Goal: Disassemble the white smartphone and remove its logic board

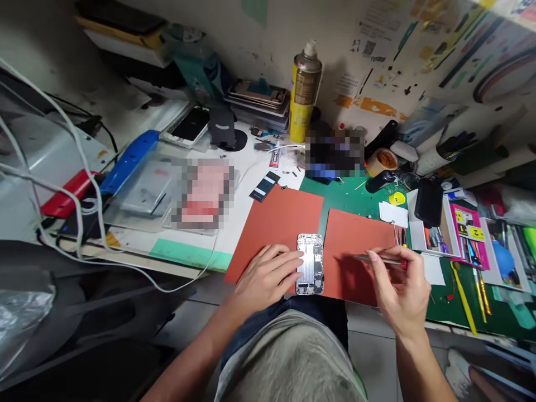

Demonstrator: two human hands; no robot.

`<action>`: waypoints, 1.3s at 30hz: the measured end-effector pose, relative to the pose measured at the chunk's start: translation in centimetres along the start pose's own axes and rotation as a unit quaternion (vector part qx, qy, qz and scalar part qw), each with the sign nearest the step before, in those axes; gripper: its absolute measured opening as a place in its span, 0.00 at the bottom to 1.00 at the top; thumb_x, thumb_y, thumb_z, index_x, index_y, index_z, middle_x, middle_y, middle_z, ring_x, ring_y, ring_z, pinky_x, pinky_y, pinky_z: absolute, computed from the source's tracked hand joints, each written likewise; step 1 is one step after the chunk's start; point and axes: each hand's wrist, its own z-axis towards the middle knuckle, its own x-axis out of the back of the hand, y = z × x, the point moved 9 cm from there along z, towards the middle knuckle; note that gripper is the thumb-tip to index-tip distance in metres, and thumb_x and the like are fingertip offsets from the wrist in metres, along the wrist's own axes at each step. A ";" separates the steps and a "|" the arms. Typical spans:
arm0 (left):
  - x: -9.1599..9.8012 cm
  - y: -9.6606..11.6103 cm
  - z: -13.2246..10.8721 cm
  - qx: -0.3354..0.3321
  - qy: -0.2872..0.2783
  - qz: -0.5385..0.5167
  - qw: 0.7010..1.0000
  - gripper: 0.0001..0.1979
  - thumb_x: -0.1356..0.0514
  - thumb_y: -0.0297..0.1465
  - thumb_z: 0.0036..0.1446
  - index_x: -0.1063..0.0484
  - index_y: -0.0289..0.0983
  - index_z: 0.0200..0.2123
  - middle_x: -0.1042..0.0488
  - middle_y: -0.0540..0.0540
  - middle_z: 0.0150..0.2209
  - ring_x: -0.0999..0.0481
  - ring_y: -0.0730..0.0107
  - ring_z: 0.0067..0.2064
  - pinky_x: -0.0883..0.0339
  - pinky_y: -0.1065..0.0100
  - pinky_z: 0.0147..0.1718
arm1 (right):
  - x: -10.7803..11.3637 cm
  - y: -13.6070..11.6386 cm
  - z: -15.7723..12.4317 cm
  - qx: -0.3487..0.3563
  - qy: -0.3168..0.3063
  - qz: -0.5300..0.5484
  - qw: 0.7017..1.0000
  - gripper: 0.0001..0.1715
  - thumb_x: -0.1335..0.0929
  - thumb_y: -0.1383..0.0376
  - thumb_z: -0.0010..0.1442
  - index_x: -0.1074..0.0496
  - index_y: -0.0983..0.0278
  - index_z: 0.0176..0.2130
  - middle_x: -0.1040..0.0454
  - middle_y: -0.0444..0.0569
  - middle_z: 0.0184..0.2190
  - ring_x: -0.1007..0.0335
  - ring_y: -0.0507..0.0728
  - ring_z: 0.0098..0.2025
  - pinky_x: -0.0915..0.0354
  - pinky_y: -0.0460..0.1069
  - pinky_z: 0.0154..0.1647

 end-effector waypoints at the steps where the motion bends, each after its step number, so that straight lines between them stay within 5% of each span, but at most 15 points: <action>1: -0.2 0.1 0.0 -0.009 -0.010 0.002 1.000 0.12 0.38 0.32 0.72 0.21 0.43 0.56 0.17 0.43 0.55 0.23 0.57 0.52 0.28 0.53 0.54 | -1.2 -1.0 0.3 0.009 -0.029 0.026 0.999 0.14 0.27 0.57 0.70 0.31 0.59 0.51 0.16 0.50 0.43 0.14 0.58 0.41 0.18 0.52 0.44; 6: -0.6 0.1 0.2 -0.025 -0.054 0.012 0.998 0.12 0.39 0.33 0.73 0.21 0.42 0.56 0.17 0.43 0.56 0.25 0.55 0.54 0.30 0.51 0.56 | -7.4 -4.5 1.3 0.068 -0.129 0.054 0.988 0.10 0.31 0.59 0.75 0.33 0.58 0.52 0.16 0.50 0.44 0.15 0.57 0.42 0.18 0.52 0.43; 10: -0.7 0.2 0.2 -0.025 -0.059 0.021 0.998 0.11 0.42 0.34 0.75 0.21 0.40 0.54 0.17 0.44 0.56 0.26 0.54 0.54 0.32 0.52 0.54 | -9.8 -5.8 1.7 0.123 -0.150 0.033 0.981 0.08 0.32 0.60 0.76 0.34 0.58 0.52 0.18 0.49 0.43 0.15 0.56 0.41 0.19 0.50 0.42; 39: -0.6 0.4 0.0 -0.046 -0.033 0.016 0.998 0.10 0.41 0.33 0.75 0.23 0.36 0.52 0.18 0.44 0.53 0.30 0.57 0.52 0.35 0.54 0.52 | -10.6 -7.4 2.0 0.176 -0.140 -0.031 0.974 0.07 0.32 0.64 0.75 0.33 0.60 0.52 0.18 0.49 0.41 0.16 0.55 0.39 0.19 0.48 0.37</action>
